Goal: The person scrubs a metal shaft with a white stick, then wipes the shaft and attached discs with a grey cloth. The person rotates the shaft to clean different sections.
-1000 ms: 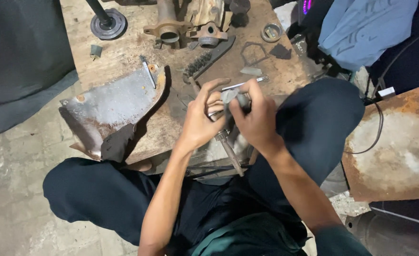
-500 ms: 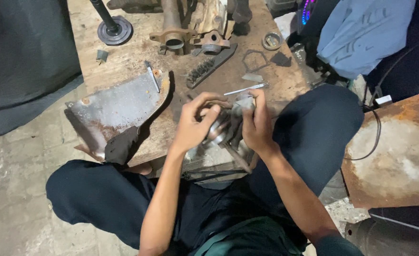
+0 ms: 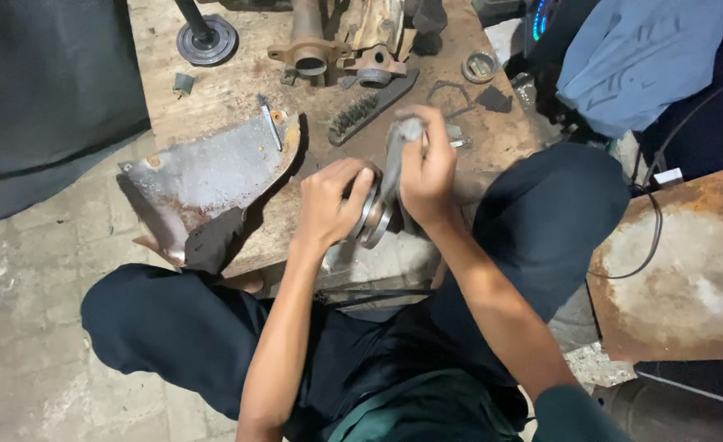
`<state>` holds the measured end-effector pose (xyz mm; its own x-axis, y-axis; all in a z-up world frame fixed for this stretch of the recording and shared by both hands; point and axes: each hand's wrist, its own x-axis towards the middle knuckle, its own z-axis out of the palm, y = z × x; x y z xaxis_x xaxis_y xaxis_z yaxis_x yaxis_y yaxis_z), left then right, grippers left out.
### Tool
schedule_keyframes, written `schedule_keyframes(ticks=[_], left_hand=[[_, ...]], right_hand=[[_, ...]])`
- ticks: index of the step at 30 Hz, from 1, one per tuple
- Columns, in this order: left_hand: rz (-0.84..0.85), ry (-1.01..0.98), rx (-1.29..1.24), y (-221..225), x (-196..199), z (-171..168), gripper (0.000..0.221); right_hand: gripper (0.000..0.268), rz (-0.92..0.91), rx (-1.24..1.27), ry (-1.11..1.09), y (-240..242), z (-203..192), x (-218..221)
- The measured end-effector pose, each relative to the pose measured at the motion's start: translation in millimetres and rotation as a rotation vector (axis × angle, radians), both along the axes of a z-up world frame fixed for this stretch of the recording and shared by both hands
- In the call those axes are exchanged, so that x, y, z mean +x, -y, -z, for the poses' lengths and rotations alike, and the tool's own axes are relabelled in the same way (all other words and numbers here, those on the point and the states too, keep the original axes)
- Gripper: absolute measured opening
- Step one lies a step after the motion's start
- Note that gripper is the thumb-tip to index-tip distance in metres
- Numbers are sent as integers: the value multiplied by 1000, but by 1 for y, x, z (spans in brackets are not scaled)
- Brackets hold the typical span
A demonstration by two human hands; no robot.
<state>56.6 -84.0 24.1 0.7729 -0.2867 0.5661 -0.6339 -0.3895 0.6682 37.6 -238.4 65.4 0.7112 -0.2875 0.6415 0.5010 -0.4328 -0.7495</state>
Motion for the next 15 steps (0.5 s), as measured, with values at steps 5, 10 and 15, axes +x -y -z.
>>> schedule_keyframes(ticks=[5, 10, 15], left_hand=[[-140, 70, 240, -9, 7, 10, 40], [-281, 109, 372, -17, 20, 32, 42], [-306, 195, 312, -13, 37, 68, 46]], right_hand=[[31, 37, -69, 96, 5, 4, 23], [31, 40, 37, 221, -12, 19, 38], [26, -18, 76, 242, -18, 4, 44]])
